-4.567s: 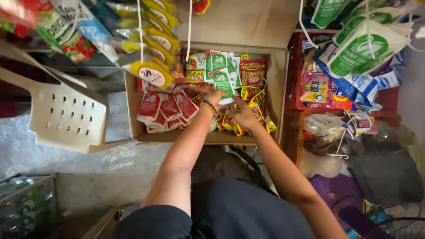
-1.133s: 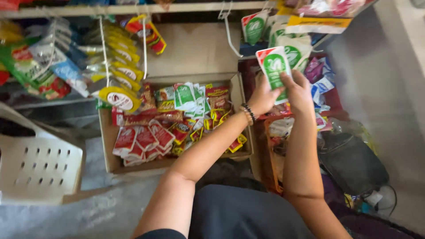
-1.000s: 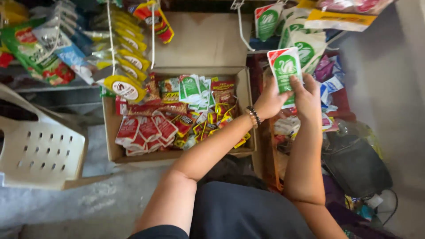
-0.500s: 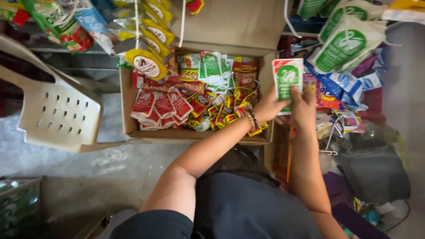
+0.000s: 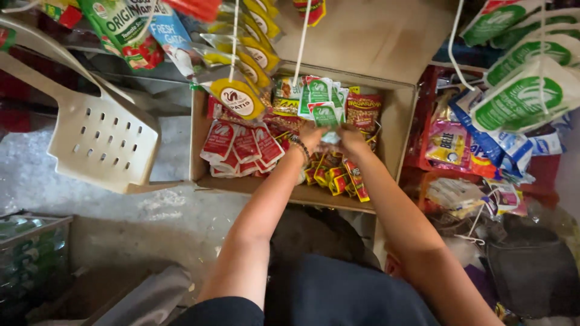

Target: Organizing and sorting various condiment sachets like soy sauce and vinegar into a cardboard box on a grocery shelf.

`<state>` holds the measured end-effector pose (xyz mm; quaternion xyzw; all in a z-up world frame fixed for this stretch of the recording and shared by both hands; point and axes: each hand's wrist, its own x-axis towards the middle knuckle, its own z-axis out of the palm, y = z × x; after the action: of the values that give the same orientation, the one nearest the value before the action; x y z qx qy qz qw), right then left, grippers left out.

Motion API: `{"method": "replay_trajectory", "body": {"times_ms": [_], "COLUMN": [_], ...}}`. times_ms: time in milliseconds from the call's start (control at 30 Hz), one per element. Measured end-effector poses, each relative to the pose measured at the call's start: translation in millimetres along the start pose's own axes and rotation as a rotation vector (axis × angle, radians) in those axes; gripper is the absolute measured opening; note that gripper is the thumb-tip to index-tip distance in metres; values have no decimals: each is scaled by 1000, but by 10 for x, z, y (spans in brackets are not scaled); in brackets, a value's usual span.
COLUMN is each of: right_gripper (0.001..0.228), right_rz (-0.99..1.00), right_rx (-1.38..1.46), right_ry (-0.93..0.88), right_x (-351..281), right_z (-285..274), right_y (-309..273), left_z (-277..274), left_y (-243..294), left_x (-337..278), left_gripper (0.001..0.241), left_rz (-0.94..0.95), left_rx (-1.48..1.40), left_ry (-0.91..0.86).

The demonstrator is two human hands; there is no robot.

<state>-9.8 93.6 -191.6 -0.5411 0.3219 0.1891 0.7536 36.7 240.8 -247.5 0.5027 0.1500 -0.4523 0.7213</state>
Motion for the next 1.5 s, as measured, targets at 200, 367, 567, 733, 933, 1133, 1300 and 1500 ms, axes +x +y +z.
{"method": "replay_trajectory", "body": {"times_ms": [200, 367, 567, 733, 933, 1133, 1300, 1500], "right_gripper": [46, 49, 37, 28, 32, 39, 42, 51], "right_rz": [77, 74, -32, -138, -330, -415, -653, -1265], "right_rx": [6, -62, -42, 30, 181, 97, -137, -577], "right_ry": [-78, -5, 43, 50, 80, 215, 374, 514], "right_x": [41, -142, -175, -632, -878, -1054, -537, 50], "right_z": [86, 92, -344, -574, -1094, -1311, -1660, -2157], "right_y": [-24, -157, -181, -558, -929, -1614, -1940, -2012], "left_z": [-309, -143, 292, 804, 1597, 2374, 2856, 2957], "left_y": [-93, 27, 91, 243, 492, 867, 1081, 1173], "left_x": [360, 176, 257, 244, 470, 793, 1361, 2098], "left_gripper": [24, 24, 23, 21, 20, 20, 35, 100], "left_rz": [72, 14, 37, 154, 175, 396, 910, 1234], "left_rx": [-267, -185, -138, -105, -18, 179, 499, 671], "left_ry": [2, 38, 2, -202, -335, -296, -6, 402]}}
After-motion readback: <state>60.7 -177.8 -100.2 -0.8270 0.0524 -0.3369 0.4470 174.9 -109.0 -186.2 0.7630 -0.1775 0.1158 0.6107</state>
